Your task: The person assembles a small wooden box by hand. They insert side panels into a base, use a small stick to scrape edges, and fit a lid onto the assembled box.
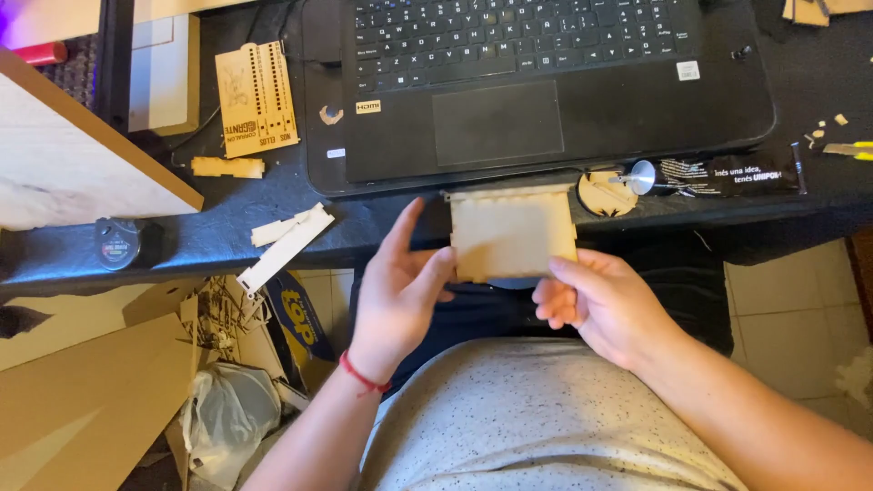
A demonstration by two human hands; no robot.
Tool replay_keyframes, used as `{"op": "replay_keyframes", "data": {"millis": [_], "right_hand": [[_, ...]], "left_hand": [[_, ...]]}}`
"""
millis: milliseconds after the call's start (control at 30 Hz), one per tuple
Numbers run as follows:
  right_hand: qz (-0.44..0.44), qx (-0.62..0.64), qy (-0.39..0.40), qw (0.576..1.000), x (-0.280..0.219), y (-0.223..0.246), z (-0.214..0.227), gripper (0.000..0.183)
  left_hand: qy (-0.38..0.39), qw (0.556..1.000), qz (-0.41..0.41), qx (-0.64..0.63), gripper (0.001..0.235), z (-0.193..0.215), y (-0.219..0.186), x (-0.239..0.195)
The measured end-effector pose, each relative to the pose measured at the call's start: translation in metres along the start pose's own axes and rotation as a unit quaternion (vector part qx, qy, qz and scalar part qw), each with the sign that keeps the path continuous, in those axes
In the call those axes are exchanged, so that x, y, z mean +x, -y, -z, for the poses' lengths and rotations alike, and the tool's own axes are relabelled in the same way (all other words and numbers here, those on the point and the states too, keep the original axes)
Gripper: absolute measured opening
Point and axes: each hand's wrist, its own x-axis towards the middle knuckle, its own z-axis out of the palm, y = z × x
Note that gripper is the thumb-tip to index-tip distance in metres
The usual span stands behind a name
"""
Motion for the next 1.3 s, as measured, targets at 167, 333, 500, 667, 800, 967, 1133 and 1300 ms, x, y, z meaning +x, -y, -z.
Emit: {"op": "replay_keyframes", "data": {"millis": [167,333,500,667,800,967,1133,1300], "right_hand": [[0.002,0.005,-0.006,1.0,0.017,-0.006,0.004,0.016],[0.01,-0.002,0.0,1.0,0.022,-0.008,0.007,0.017],[0.017,0.042,0.029,0.999,0.018,-0.024,0.017,0.029],[-0.002,-0.013,0.037,0.999,0.004,-0.037,0.045,0.031],[-0.052,-0.282,-0.002,0.958,-0.026,-0.011,0.033,0.014],[0.07,-0.229,0.148,0.96,-0.05,-0.01,0.008,0.018],[0.121,-0.212,0.145,0.959,-0.052,-0.029,-0.002,0.021],[-0.098,0.081,0.203,0.971,-0.064,0.0,-0.037,0.03]], "left_hand": [[-0.062,0.993,-0.058,-0.087,0.041,0.022,0.048,-0.011],[-0.072,0.973,-0.047,-0.215,0.017,0.027,0.078,-0.015],[-0.056,0.96,-0.032,-0.274,0.011,0.018,0.084,-0.016],[-0.016,0.96,-0.052,-0.273,0.022,0.004,0.077,-0.026],[0.017,0.98,-0.155,-0.121,0.046,-0.003,0.052,-0.049],[0.045,0.821,-0.526,0.216,0.019,-0.01,0.026,-0.063],[0.073,0.751,-0.596,0.276,0.031,-0.017,0.014,-0.06],[0.043,0.747,-0.574,0.331,0.024,-0.008,0.024,-0.057]]}}
